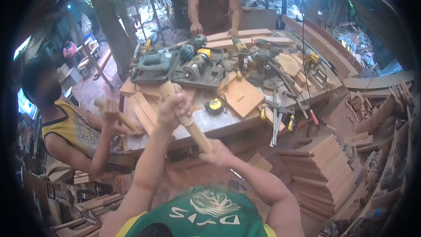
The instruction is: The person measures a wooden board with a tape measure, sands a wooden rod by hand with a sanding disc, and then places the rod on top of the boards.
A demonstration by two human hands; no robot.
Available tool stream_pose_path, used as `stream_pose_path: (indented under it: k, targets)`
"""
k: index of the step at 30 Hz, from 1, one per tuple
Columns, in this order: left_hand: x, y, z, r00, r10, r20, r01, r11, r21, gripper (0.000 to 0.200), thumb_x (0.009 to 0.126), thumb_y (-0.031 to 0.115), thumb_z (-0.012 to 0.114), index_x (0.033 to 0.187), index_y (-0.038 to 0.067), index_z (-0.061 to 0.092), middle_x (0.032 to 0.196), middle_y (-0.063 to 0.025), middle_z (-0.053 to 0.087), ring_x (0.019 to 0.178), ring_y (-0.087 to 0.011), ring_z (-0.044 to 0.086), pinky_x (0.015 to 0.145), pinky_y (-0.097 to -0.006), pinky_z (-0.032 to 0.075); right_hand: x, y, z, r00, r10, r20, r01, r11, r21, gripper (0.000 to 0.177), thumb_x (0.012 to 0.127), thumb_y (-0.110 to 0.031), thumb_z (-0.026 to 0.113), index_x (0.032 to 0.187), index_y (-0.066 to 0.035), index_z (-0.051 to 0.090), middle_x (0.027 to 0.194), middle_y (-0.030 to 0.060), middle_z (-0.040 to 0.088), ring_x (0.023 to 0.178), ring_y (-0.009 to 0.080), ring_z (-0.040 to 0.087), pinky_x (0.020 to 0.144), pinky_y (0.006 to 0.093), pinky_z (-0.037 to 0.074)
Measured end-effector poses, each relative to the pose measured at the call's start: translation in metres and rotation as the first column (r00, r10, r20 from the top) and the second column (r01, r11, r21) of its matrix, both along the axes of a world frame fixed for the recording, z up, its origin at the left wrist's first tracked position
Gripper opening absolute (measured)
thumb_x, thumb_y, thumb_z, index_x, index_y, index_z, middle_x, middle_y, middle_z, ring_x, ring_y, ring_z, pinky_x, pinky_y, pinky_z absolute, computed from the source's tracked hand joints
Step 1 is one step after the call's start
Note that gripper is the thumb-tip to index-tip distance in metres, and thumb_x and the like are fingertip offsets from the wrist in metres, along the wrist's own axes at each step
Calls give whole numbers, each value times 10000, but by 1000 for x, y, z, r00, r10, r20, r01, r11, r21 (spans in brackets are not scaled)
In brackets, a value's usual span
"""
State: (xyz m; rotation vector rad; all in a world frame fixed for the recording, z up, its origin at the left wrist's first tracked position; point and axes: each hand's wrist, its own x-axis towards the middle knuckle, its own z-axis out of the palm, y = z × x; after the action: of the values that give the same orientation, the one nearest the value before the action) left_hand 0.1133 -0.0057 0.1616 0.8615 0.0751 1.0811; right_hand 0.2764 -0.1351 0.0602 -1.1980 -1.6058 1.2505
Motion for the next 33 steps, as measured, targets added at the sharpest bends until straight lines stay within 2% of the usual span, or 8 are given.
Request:
stream_pose_path:
  k: [4, 8, 12, 16, 18, 20, 23, 33]
  targets:
    - [39, 10, -30, 810, 578, -98, -582, 813, -13, 136, 948, 45, 668, 980, 54, 535, 701, -44, 580, 533, -144, 592, 510, -318, 523, 15, 50, -57, 626, -608, 489, 357, 780, 514, 274, 795, -191, 762, 1008, -72, 637, 849, 167, 712, 744, 364, 708, 645, 455, 553]
    - [54, -8, -28, 656, 703, -273, -731, 682, -3, 164, 930, 51, 703, 950, 62, 540, 681, -34, 578, 524, -140, 598, 505, -299, 514, -10, 41, -69, 592, -782, 194, 539, 563, 627, 191, 815, -140, 734, 959, -65, 634, 726, 186, 676, 675, 400, 691, 595, 470, 537]
    - [-6, -28, 8, 990, -42, -136, 48, 998, 39, 232, 874, 56, 767, 912, 75, 539, 669, -26, 571, 514, -140, 592, 492, -311, 506, -42, -43, -6, 984, -177, -22, 174, 980, -97, 257, 785, -164, 755, 993, -50, 657, 814, 70, 675, 724, 185, 632, 685, 358, 513]
    - [0, -69, 52, 405, -890, 208, 593, 429, 681, 274, 876, 115, 786, 866, 89, 513, 646, -38, 554, 496, -152, 553, 461, -298, 438, -33, -55, 14, 729, 570, -379, -670, 708, -225, 267, 749, -135, 819, 939, -52, 651, 834, 16, 671, 753, 123, 625, 662, 316, 501]
    - [-2, -65, 52, 634, -741, 221, 590, 648, 482, 253, 886, 108, 763, 884, 84, 511, 652, -31, 542, 492, -156, 544, 464, -312, 459, -40, -51, 22, 463, 683, -565, -872, 465, -152, 208, 772, -111, 839, 854, -77, 651, 792, 27, 672, 718, 112, 633, 632, 309, 508]
    - [-6, -48, 52, 828, -536, 164, 483, 830, 278, 232, 896, 101, 741, 903, 79, 510, 658, -24, 530, 488, -159, 534, 466, -326, 480, -40, -49, 22, 787, 368, -495, -445, 895, -42, 197, 774, -136, 835, 841, -77, 660, 739, 2, 651, 668, 109, 614, 609, 305, 500]
    - [-4, -10, 20, 981, -192, 17, 188, 976, 113, 172, 917, 67, 681, 940, 73, 510, 679, -30, 535, 513, -155, 551, 488, -330, 503, -3, 2, 12, 966, 166, -195, -188, 977, -100, 240, 790, -206, 815, 886, -61, 650, 743, -15, 628, 667, 115, 601, 622, 306, 491]
    - [36, 4, -17, 727, 655, -205, -656, 751, 75, 153, 924, 21, 690, 901, 57, 543, 681, -39, 599, 513, -129, 587, 492, -297, 507, -22, 69, -68, 658, -733, 171, 538, 617, 574, 202, 817, -171, 717, 991, -91, 654, 779, 204, 695, 744, 454, 687, 658, 521, 549]
